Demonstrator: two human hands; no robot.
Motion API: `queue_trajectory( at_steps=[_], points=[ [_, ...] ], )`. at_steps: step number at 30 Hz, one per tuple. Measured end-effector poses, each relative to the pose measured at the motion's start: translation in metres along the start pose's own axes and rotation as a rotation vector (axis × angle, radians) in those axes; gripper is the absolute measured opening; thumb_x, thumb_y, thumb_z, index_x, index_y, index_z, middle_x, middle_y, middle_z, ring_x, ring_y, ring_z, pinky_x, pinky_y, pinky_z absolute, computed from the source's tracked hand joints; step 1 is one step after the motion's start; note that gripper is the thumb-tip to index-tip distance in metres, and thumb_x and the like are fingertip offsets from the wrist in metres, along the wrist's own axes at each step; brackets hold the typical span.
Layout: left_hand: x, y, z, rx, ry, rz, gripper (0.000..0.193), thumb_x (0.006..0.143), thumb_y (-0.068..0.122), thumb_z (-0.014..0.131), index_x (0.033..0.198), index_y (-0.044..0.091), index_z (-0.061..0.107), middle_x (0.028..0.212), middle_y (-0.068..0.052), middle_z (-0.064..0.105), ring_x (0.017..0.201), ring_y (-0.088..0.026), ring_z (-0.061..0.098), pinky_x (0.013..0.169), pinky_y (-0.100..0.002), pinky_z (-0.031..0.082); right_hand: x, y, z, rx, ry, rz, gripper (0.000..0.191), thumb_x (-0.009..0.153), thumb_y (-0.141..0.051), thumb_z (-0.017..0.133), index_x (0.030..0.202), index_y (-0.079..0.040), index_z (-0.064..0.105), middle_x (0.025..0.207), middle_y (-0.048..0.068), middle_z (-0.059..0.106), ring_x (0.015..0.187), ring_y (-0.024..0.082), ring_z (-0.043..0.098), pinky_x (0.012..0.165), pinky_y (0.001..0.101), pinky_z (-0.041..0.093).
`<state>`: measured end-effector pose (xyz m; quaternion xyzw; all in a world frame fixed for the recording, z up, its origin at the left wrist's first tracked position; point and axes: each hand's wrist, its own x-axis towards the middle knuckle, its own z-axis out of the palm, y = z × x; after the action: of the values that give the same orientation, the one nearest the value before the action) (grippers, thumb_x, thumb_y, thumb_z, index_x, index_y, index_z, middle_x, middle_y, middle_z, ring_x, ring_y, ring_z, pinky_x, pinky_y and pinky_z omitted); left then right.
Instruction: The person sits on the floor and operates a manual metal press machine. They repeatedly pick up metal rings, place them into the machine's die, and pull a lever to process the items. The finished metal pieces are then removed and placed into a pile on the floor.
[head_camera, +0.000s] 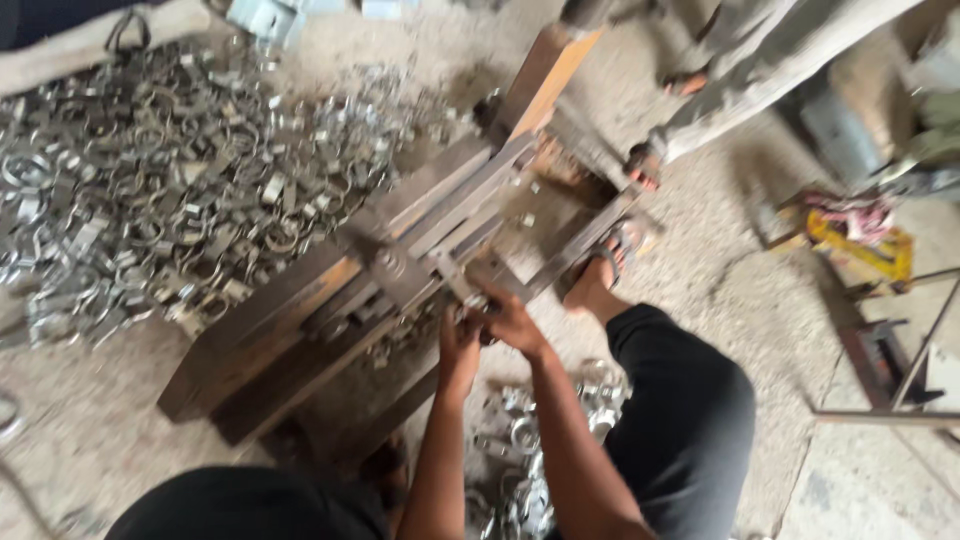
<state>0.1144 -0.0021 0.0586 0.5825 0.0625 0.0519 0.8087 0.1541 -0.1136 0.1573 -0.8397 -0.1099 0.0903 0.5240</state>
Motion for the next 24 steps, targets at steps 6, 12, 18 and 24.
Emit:
queue_trajectory(
  at_steps=[6, 12, 18, 24],
  points=[
    [0.003, -0.009, 0.002, -0.132, 0.036, -0.125, 0.025, 0.097, 0.004, 0.058, 0.119, 0.000, 0.046, 0.101, -0.011, 0.062, 0.089, -0.016, 0.063, 0.071, -0.031, 0.053, 0.002, 0.005, 0.003, -0.205, -0.022, -0.241, 0.070, 0.089, -0.014, 0.081, 0.152, -0.006, 0.053, 0.157, 0.027, 0.047, 0.142, 0.033, 0.045, 0.114, 0.0444, 0.038],
    [-0.006, -0.010, 0.002, -0.232, 0.089, 0.007, 0.036, 0.090, -0.005, 0.055, 0.123, 0.005, 0.046, 0.101, -0.005, 0.053, 0.090, -0.012, 0.053, 0.075, -0.027, 0.049, 0.000, -0.008, 0.013, -0.009, -0.149, 0.105, 0.070, 0.086, -0.019, 0.076, 0.151, -0.013, 0.050, 0.147, 0.018, 0.062, 0.127, 0.028, 0.067, 0.106, 0.0360, 0.055],
    [-0.007, 0.013, 0.007, -0.092, 0.054, 0.047, 0.013, 0.111, 0.001, 0.055, 0.120, 0.001, 0.045, 0.102, -0.007, 0.052, 0.093, -0.017, 0.053, 0.081, -0.034, 0.049, 0.000, -0.033, 0.006, -0.046, -0.093, -0.063, 0.062, 0.091, -0.018, 0.077, 0.149, -0.007, 0.057, 0.154, 0.021, 0.050, 0.130, 0.031, 0.058, 0.104, 0.0412, 0.055],
    [-0.010, 0.015, 0.010, 0.036, 0.103, -0.071, 0.047, 0.092, -0.008, 0.048, 0.136, 0.008, 0.042, 0.103, -0.009, 0.057, 0.092, -0.019, 0.058, 0.081, -0.035, 0.048, 0.000, -0.025, 0.008, -0.086, -0.009, -0.182, 0.073, 0.082, -0.012, 0.083, 0.146, 0.001, 0.052, 0.141, 0.023, 0.060, 0.128, 0.031, 0.059, 0.102, 0.0453, 0.052]
  ],
)
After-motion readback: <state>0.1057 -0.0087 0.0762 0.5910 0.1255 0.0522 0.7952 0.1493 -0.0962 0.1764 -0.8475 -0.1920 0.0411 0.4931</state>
